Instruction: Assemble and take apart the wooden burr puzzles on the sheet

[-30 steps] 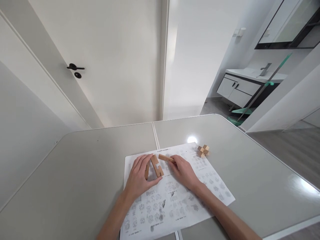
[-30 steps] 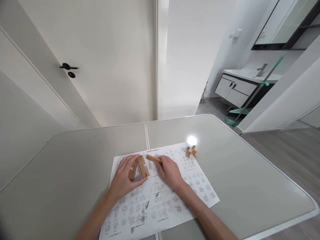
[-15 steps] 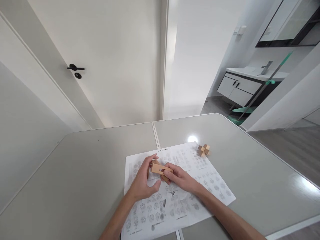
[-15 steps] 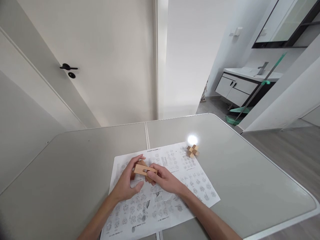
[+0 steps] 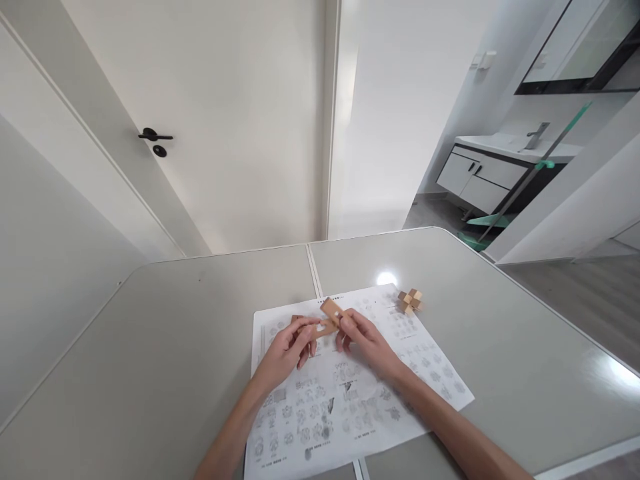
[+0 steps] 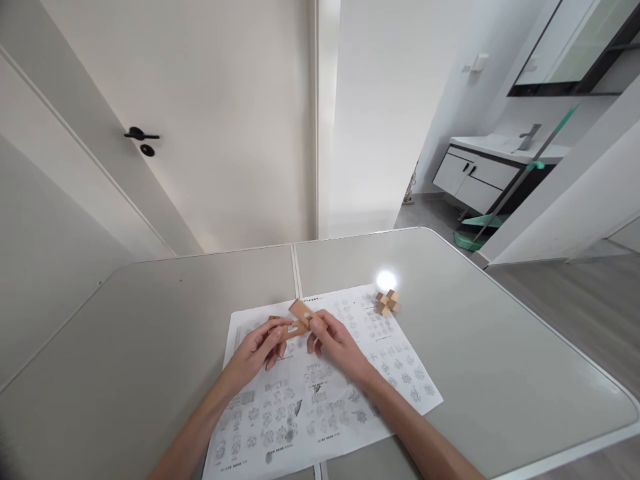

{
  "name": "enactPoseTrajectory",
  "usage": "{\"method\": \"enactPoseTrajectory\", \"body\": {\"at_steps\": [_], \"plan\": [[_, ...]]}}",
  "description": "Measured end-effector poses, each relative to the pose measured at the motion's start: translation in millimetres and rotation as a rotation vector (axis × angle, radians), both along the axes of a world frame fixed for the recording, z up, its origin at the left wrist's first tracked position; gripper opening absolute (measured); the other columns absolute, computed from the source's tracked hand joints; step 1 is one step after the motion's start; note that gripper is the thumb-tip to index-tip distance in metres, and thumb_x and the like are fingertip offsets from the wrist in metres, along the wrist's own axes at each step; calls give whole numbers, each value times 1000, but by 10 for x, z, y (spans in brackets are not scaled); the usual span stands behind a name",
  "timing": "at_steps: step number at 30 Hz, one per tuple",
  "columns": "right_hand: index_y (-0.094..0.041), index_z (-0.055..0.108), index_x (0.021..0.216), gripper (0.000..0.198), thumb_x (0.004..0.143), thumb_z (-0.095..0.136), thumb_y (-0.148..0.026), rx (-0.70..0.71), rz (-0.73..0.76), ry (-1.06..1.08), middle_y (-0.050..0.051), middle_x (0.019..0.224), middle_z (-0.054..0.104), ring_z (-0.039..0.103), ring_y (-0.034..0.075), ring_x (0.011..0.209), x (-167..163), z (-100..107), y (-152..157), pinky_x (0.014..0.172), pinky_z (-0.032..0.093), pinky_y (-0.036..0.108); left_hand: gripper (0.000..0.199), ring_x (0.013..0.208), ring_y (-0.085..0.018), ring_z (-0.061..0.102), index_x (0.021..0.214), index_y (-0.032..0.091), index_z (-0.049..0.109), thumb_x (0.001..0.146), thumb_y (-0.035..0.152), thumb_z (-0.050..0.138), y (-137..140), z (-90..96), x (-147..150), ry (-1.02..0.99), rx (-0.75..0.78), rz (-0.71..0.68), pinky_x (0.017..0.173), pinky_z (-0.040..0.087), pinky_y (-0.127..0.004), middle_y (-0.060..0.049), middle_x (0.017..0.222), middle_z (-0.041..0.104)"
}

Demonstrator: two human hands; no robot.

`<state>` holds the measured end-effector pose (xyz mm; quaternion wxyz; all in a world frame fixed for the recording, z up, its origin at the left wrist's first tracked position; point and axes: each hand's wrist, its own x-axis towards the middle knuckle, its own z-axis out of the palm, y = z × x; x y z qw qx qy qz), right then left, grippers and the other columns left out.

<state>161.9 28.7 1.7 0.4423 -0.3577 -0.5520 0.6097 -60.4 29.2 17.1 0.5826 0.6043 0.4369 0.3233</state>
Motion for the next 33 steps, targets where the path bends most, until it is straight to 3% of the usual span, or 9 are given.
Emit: {"method": "enactPoseTrajectory", "body": {"at_steps": [2, 6, 10, 14, 22, 27, 33], "plan": [[-22, 58, 103, 40, 103, 48, -61, 22, -156, -1, 2, 88, 62, 56, 16, 66, 0, -48, 37, 61, 44, 29, 48, 55, -9, 44, 132, 18, 58, 103, 54, 48, 13, 5, 4, -46, 10, 29, 58, 40, -26, -1, 86, 60], [-21, 57, 100, 39, 106, 43, -57, 74, -304, -111, -3, 75, 53, 44, 13, 57, -6, -137, 58, 57, 40, 27, 46, 58, -9, 48, 136, 18, 57, 103, 50, 50, 4, -12, 34, -68, 26, 7, 67, 45, -29, -4, 95, 62], [-20, 54, 130, 40, 109, 37, -50, 147, -234, -196, -3, 76, 50, 45, 15, 60, -41, -200, 22, 59, 43, 28, 46, 59, -10, 49, 136, 18, 57, 104, 49, 49, -38, -61, 95, -63, 23, -8, 67, 45, -29, -3, 92, 63], [-22, 45, 147, 43, 110, 33, -41, 225, -225, -291, -1, 79, 54, 51, 17, 63, -63, -246, -18, 61, 47, 30, 47, 61, -12, 53, 134, 18, 57, 102, 51, 51, -76, -97, 163, -56, 11, 86, 66, 46, -29, -3, 91, 64], [-26, 39, 155, 46, 109, 31, -26, 466, -274, -526, 6, 99, 63, 61, 18, 74, -18, -294, -8, 72, 55, 33, 46, 56, -11, 54, 128, 18, 62, 101, 54, 52, -89, -72, 172, -10, 9, 110, 60, 44, -28, -3, 89, 66], [-30, 21, 163, 58, 108, 33, -19, 661, -245, -674, 7, 104, 64, 61, 18, 70, -11, -371, 10, 65, 56, 31, 46, 56, -10, 53, 127, 17, 62, 101, 53, 52, -77, -93, 192, -34, 27, 135, 59, 42, -27, -3, 90, 65], [-33, 12, 166, 66, 106, 34, -13, 726, -237, -717, 6, 103, 63, 60, 16, 67, 8, -360, 1, 58, 54, 26, 46, 53, -9, 48, 127, 16, 62, 101, 52, 50, -100, -30, 201, -9, 42, 117, 60, 42, -28, -3, 87, 64]]}}
